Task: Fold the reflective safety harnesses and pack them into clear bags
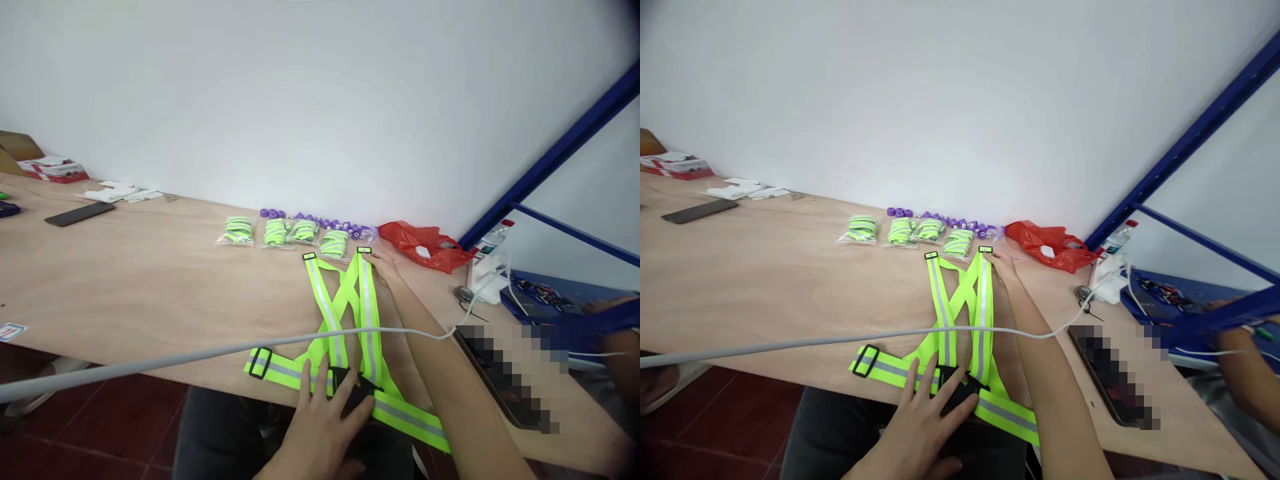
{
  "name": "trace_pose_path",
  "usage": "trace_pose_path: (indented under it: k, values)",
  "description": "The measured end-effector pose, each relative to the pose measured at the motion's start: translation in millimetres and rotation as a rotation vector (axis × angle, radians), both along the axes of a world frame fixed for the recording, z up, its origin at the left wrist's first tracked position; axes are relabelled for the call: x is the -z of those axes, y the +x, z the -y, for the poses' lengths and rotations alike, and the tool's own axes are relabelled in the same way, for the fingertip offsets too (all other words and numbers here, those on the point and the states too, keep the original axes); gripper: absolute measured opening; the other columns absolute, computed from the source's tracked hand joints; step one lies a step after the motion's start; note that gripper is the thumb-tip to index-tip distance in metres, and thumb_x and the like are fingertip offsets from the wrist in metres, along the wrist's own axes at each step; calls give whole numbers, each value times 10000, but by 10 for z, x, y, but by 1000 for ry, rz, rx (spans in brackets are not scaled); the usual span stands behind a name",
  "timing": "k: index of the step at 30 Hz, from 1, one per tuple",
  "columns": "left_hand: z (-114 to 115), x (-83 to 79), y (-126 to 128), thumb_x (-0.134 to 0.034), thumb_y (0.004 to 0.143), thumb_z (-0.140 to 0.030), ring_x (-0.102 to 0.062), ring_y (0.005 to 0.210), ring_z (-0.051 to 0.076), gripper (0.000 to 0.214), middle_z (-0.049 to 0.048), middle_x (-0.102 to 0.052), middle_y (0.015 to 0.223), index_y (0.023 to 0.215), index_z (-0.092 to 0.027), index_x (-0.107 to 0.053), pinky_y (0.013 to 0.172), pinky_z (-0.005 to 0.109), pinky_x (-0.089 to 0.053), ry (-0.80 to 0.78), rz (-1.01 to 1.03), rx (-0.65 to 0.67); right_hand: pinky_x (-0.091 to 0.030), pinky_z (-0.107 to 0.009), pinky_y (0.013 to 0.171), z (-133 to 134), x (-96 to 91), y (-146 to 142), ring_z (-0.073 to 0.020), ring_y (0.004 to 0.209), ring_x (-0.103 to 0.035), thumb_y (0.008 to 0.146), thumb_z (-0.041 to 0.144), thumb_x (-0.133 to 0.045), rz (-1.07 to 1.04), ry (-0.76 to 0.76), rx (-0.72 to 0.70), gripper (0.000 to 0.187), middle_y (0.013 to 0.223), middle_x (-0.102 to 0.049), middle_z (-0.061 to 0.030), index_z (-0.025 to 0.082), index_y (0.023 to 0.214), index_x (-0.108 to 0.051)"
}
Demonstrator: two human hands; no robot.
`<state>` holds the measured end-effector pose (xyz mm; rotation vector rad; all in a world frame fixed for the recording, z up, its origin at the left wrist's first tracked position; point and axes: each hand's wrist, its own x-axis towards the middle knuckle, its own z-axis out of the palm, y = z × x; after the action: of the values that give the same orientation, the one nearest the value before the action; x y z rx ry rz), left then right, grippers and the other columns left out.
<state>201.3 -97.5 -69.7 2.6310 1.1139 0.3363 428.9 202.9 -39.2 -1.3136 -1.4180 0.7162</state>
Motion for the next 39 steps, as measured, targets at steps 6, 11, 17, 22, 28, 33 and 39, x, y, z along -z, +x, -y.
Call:
trace_pose_path:
  k: [6,11,17,22,28,33,39]
  values:
    - [115,224,126,-664,783,-771,-381,1375,600,970,83,-144,1710,1594,-399,-284,951,870,-380,250,-31,-44,-575,-456,914,45,163,296,-256,1099,-651,975,384,-644,272,-28,-15,380,1295,-627,-90,170,1287,-608]
    - [145,161,159,-694,712,-810,-490,1288,578,966,89,-267,1677,1540,-402,-409,875,801,-487,411,-53,-119,-558,-456,954,-128,166,373,-243,1098,-657,949,340,-681,488,-39,-99,318,1259,-661,-99,178,1221,-657]
    - [96,178,125,-705,644,-849,-543,1248,487,995,70,-390,1620,1501,-405,-465,988,730,-453,551,-35,-114,-537,-389,981,-284,147,355,-283,1078,-703,777,138,-746,633,-25,-114,281,1140,-771,-97,194,1049,-788]
    - [78,201,153,-663,812,-716,-364,1427,462,677,32,-498,1536,1414,-427,-552,1174,759,-85,689,11,-167,-577,-399,898,-341,167,285,-285,985,-738,817,208,-702,681,-57,-63,306,1114,-781,-133,155,1112,-767]
    - [84,169,201,-662,912,-530,-240,1508,433,459,12,-539,1492,1356,-431,-607,1207,694,73,714,73,-220,-572,-399,905,-343,66,233,-286,991,-732,797,216,-726,789,-68,-93,304,1137,-770,-128,166,1095,-760]
    - [86,208,227,-703,890,-507,-252,1507,432,473,3,-528,1509,1349,-436,-611,1213,700,31,719,119,-249,-511,-457,1033,-314,-147,28,-310,1235,-618,876,357,-669,883,2,-103,658,1487,-548,-147,202,1489,-487]
    - [85,288,308,-737,874,-472,-310,1493,419,492,-10,-506,1537,1350,-444,-614,1225,694,-50,742,201,-308,-456,-491,1093,-273,-186,-373,-373,1380,-491,887,353,-662,1067,-28,-239,643,1625,-377,-117,273,1503,-495]
